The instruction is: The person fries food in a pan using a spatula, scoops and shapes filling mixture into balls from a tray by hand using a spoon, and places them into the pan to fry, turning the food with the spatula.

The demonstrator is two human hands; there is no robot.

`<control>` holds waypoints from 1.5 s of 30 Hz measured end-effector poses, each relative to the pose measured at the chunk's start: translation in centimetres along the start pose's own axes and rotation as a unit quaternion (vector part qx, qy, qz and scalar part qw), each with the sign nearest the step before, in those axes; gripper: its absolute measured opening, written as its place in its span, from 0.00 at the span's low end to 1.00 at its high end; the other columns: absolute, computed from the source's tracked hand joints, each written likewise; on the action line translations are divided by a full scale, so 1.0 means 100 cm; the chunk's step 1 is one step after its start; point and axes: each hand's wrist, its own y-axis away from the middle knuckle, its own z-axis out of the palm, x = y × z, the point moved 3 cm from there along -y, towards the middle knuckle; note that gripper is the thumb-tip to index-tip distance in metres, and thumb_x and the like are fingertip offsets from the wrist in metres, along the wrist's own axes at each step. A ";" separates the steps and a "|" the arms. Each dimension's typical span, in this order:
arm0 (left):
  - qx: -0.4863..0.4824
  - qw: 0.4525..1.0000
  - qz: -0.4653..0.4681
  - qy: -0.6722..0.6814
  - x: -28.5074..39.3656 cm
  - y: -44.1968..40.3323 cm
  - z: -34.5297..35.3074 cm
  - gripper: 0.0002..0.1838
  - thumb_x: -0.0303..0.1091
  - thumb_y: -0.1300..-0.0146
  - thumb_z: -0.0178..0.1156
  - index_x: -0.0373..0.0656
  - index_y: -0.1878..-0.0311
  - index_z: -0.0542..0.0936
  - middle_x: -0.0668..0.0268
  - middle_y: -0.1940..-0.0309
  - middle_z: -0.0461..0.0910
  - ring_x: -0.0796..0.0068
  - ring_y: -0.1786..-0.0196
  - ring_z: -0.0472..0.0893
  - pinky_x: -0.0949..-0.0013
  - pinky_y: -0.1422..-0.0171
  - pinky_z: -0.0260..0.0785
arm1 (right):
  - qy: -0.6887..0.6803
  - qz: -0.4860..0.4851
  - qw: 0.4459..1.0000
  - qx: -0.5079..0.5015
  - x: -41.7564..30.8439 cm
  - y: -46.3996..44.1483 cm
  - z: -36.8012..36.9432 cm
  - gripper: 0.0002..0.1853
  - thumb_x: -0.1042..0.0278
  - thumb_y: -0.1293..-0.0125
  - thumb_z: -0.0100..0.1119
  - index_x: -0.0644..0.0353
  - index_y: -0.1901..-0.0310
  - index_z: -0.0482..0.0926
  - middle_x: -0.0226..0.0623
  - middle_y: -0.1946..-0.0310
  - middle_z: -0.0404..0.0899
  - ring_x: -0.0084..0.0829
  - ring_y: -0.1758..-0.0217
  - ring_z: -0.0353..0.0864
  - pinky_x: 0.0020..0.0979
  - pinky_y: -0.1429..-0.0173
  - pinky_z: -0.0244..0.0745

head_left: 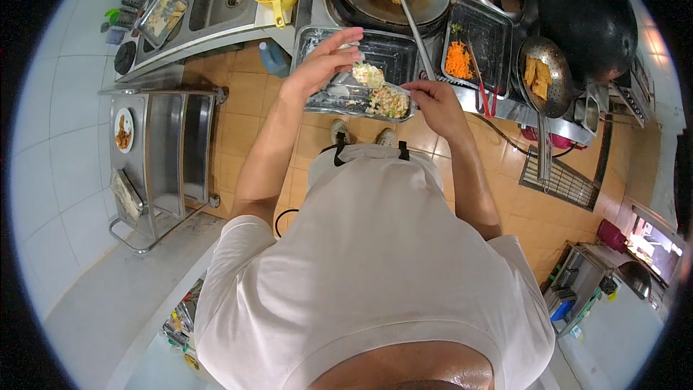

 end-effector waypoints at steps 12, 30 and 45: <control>-0.006 0.998 -0.060 -0.023 -0.014 -0.003 0.000 0.24 0.38 0.33 0.59 0.53 0.34 0.71 0.77 0.35 0.69 0.81 0.36 0.66 0.64 0.36 0.59 | -0.022 -0.021 1.000 0.007 0.006 -0.002 -0.005 0.13 0.72 0.35 0.53 0.67 0.55 0.84 0.36 0.70 0.84 0.21 0.66 0.79 0.26 0.58 0.74; -0.107 0.989 -0.020 0.095 -0.025 -0.005 -0.006 0.30 0.38 0.31 0.56 0.47 0.28 0.63 0.67 0.29 0.64 0.69 0.28 0.63 0.59 0.29 0.59 | -0.015 -0.010 1.000 -0.004 0.003 -0.004 -0.011 0.12 0.72 0.36 0.54 0.66 0.56 0.84 0.31 0.78 0.78 0.20 0.71 0.73 0.26 0.64 0.69; -0.078 0.996 -0.016 0.035 -0.016 -0.002 0.001 0.29 0.38 0.31 0.55 0.49 0.28 0.63 0.68 0.28 0.63 0.69 0.27 0.62 0.59 0.29 0.59 | -0.028 -0.034 0.999 0.005 -0.003 -0.002 -0.009 0.12 0.75 0.36 0.54 0.65 0.56 0.85 0.25 0.77 0.75 0.16 0.74 0.67 0.22 0.68 0.62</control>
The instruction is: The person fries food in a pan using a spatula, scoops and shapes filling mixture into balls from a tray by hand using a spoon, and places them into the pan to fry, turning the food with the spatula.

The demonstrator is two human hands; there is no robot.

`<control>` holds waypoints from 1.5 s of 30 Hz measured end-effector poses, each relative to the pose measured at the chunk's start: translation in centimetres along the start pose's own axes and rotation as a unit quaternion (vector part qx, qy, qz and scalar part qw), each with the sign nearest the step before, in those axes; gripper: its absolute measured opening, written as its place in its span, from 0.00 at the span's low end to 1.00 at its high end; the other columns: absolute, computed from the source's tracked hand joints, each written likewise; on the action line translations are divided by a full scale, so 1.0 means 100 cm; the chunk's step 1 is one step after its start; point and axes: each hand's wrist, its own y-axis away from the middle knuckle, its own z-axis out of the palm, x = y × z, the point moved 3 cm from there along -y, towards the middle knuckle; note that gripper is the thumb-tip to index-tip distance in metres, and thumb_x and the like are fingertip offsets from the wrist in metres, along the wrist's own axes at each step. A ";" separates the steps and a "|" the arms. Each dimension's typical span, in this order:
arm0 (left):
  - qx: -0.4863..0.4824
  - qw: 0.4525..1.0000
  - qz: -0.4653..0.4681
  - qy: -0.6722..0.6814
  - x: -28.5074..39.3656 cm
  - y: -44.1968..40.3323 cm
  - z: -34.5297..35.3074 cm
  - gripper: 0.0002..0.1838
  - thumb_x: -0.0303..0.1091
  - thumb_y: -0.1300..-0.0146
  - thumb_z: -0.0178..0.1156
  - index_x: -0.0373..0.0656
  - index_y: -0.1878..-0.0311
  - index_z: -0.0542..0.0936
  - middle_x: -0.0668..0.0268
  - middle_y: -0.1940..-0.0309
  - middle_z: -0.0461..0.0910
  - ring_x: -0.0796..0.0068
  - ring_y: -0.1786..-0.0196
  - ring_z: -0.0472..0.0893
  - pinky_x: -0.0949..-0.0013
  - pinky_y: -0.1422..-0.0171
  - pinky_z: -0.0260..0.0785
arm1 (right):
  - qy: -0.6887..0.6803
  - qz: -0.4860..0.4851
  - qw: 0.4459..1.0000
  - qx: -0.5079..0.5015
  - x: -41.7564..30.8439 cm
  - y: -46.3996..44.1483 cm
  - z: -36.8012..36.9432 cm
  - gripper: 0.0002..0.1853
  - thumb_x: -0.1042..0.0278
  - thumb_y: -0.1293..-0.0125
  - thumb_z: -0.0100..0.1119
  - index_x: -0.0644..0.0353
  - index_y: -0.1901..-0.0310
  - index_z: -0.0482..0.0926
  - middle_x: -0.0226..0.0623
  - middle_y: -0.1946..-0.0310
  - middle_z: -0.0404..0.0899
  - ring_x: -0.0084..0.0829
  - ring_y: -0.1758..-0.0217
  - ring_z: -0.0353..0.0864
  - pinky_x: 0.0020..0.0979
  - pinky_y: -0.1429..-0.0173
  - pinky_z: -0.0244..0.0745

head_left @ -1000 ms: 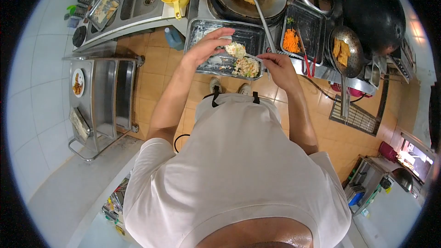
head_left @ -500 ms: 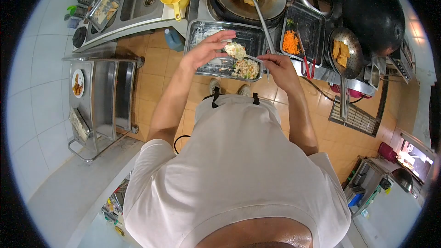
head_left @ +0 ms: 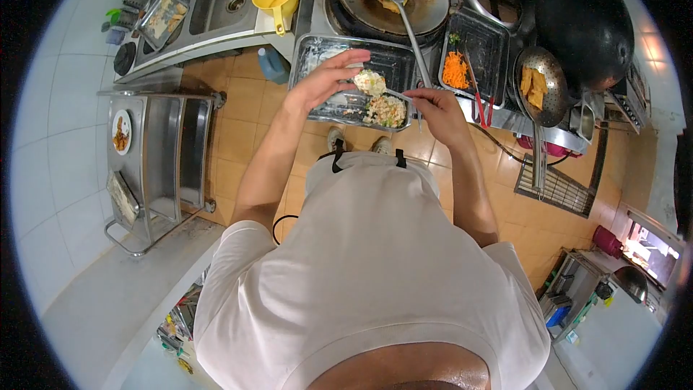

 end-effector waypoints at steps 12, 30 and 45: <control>0.049 0.999 -0.014 -0.002 0.002 -0.001 0.000 0.27 0.37 0.32 0.55 0.52 0.30 0.66 0.71 0.31 0.66 0.73 0.29 0.64 0.63 0.32 0.58 | 0.025 0.000 1.000 0.006 0.000 0.002 0.000 0.12 0.72 0.36 0.54 0.67 0.57 0.85 0.33 0.78 0.79 0.20 0.73 0.73 0.26 0.67 0.69; 0.050 0.997 -0.039 -0.043 0.002 -0.009 0.011 0.25 0.34 0.33 0.53 0.45 0.32 0.68 0.67 0.33 0.69 0.74 0.33 0.68 0.65 0.35 0.65 | 0.046 0.000 0.999 -0.012 -0.004 0.005 0.004 0.13 0.71 0.36 0.54 0.67 0.56 0.84 0.39 0.74 0.82 0.23 0.70 0.77 0.28 0.63 0.72; 0.030 0.998 -0.046 -0.009 -0.005 -0.019 0.013 0.26 0.30 0.35 0.55 0.40 0.33 0.68 0.65 0.36 0.70 0.74 0.37 0.71 0.71 0.34 0.65 | 0.065 0.004 0.998 -0.005 -0.002 0.005 0.003 0.13 0.71 0.37 0.54 0.66 0.56 0.84 0.40 0.76 0.81 0.24 0.72 0.76 0.30 0.64 0.72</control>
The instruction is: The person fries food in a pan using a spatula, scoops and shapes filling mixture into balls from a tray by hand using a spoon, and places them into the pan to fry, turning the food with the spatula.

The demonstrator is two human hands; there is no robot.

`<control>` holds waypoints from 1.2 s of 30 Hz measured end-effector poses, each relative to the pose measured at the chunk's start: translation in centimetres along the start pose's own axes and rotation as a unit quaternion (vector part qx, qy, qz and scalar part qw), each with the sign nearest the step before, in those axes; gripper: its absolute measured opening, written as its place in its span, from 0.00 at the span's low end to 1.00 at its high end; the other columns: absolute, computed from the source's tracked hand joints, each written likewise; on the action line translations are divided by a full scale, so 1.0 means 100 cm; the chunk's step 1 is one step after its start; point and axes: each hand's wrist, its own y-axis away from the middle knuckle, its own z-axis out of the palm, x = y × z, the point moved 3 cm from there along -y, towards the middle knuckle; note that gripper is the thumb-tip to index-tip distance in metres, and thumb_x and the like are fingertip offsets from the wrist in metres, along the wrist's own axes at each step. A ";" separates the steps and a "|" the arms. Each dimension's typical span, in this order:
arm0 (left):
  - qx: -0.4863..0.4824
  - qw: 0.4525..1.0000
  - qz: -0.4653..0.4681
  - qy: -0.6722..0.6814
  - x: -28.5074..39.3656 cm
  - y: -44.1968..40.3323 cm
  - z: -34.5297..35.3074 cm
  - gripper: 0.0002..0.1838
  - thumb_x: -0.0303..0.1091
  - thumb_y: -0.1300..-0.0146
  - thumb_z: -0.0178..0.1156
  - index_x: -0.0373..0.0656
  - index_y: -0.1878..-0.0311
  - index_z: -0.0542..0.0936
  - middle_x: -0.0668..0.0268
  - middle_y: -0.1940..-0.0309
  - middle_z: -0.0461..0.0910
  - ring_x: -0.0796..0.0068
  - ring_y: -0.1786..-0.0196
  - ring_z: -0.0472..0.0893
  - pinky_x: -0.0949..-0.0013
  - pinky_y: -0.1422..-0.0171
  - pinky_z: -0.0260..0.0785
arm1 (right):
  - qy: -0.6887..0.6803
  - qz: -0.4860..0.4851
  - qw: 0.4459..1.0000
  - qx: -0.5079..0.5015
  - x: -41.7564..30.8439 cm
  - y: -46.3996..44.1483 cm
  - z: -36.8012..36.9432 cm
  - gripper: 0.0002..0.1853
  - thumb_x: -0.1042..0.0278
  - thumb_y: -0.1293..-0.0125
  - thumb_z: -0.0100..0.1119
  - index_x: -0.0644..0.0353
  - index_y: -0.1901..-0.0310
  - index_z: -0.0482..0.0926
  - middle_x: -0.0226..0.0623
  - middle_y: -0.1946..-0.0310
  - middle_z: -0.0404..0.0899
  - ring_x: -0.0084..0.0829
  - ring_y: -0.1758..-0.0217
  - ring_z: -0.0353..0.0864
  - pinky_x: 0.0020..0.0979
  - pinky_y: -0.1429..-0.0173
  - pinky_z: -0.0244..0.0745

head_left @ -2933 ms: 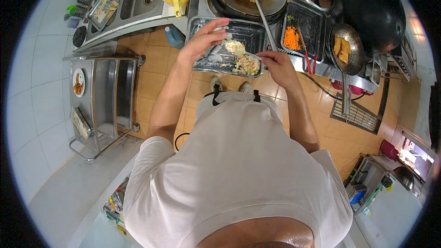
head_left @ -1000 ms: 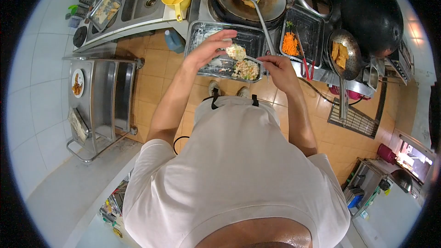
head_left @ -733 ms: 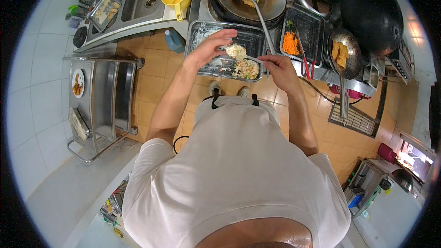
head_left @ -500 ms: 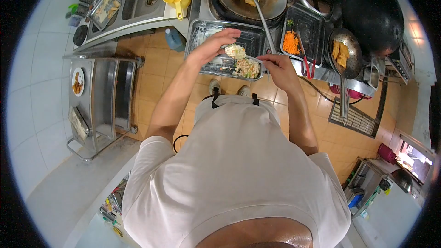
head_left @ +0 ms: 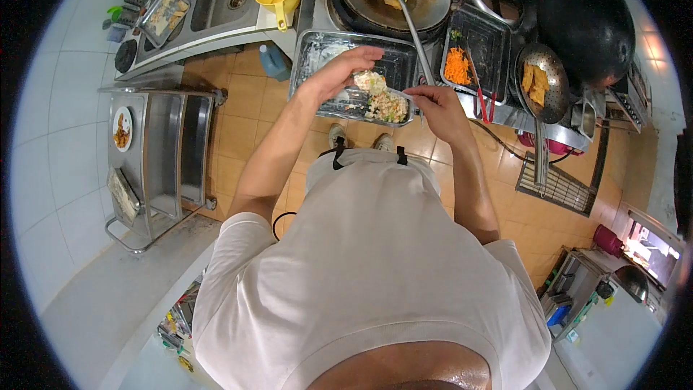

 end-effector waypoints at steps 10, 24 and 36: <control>0.008 0.994 0.015 -0.106 0.024 0.012 0.014 0.28 0.37 0.35 0.57 0.44 0.32 0.68 0.66 0.34 0.68 0.70 0.31 0.64 0.65 0.28 0.56 | -0.030 0.004 1.000 -0.001 0.002 -0.001 -0.002 0.12 0.71 0.37 0.55 0.66 0.57 0.85 0.34 0.78 0.79 0.21 0.74 0.73 0.27 0.67 0.69; -0.021 0.989 0.066 -0.131 0.025 0.003 0.011 0.32 0.26 0.42 0.57 0.45 0.31 0.67 0.64 0.30 0.64 0.57 0.24 0.55 0.60 0.22 0.48 | -0.021 -0.007 1.000 0.003 0.001 -0.002 -0.002 0.13 0.70 0.36 0.54 0.66 0.57 0.85 0.33 0.79 0.79 0.20 0.75 0.72 0.26 0.69 0.68; 0.032 0.968 0.068 -0.239 0.031 -0.003 0.021 0.30 0.32 0.39 0.61 0.48 0.33 0.69 0.62 0.33 0.67 0.65 0.28 0.62 0.64 0.25 0.53 | 0.021 -0.015 1.000 0.004 -0.007 -0.002 -0.003 0.14 0.69 0.37 0.53 0.66 0.56 0.84 0.44 0.75 0.82 0.28 0.73 0.79 0.32 0.64 0.73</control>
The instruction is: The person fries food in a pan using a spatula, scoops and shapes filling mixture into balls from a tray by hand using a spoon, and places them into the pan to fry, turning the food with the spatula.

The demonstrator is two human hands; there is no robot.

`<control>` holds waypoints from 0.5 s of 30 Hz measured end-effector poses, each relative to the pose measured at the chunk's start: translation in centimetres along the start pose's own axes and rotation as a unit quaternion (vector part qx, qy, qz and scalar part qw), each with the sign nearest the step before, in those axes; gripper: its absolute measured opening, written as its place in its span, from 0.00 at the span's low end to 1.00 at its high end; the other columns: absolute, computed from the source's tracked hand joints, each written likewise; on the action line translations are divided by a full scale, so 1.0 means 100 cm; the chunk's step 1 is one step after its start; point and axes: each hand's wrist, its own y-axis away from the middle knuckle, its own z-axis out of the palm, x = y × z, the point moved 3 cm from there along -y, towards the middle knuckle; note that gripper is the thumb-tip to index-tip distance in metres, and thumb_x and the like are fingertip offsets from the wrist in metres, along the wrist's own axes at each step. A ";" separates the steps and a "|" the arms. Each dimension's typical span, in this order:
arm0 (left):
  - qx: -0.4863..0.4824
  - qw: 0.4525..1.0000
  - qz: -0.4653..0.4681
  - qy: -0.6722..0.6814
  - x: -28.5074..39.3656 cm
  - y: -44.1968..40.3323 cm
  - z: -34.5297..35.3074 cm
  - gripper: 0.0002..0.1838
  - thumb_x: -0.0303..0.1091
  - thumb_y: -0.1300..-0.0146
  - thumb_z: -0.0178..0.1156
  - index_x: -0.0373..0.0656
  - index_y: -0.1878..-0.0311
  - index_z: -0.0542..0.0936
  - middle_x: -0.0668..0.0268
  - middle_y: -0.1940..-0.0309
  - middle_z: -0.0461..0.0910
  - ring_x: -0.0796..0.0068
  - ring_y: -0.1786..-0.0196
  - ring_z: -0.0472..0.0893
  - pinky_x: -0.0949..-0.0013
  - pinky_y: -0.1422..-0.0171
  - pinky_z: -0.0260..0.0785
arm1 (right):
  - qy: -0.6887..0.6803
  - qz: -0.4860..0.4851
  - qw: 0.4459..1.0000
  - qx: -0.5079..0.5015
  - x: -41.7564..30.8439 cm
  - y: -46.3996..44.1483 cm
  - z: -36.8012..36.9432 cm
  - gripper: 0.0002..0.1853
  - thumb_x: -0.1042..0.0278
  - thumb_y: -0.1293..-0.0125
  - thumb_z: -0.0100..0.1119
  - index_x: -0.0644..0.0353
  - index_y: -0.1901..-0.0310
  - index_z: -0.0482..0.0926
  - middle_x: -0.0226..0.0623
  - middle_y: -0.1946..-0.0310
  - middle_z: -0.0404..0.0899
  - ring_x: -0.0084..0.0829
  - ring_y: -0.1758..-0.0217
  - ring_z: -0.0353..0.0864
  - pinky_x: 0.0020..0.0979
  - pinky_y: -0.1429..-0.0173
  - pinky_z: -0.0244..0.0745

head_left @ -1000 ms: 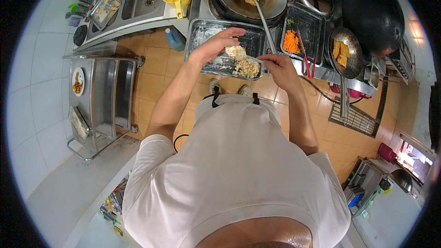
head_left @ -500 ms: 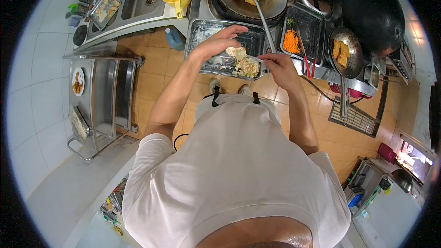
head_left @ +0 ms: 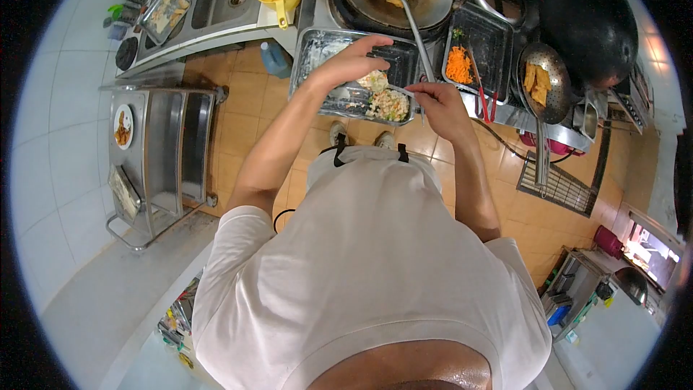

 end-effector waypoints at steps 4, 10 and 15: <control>-0.002 0.992 0.040 -0.120 -0.014 -0.012 0.002 0.30 0.32 0.41 0.62 0.47 0.33 0.69 0.60 0.34 0.69 0.65 0.30 0.64 0.65 0.27 0.56 | 0.057 0.002 0.998 0.013 -0.011 0.001 -0.002 0.14 0.68 0.38 0.54 0.65 0.57 0.85 0.49 0.76 0.81 0.35 0.74 0.81 0.34 0.65 0.74; 0.005 0.989 0.051 -0.141 -0.018 -0.015 0.004 0.32 0.33 0.43 0.64 0.46 0.33 0.69 0.56 0.36 0.69 0.63 0.30 0.65 0.64 0.27 0.57 | 0.069 -0.004 0.997 0.015 -0.007 0.001 -0.002 0.13 0.68 0.38 0.54 0.63 0.58 0.85 0.53 0.72 0.82 0.42 0.69 0.84 0.36 0.61 0.76; 0.002 0.974 0.093 -0.208 -0.015 -0.015 0.006 0.32 0.33 0.43 0.65 0.47 0.33 0.69 0.55 0.35 0.69 0.61 0.30 0.65 0.64 0.27 0.56 | 0.074 0.009 0.997 0.017 -0.009 0.000 -0.004 0.13 0.68 0.39 0.54 0.63 0.58 0.85 0.53 0.69 0.83 0.45 0.64 0.85 0.38 0.57 0.77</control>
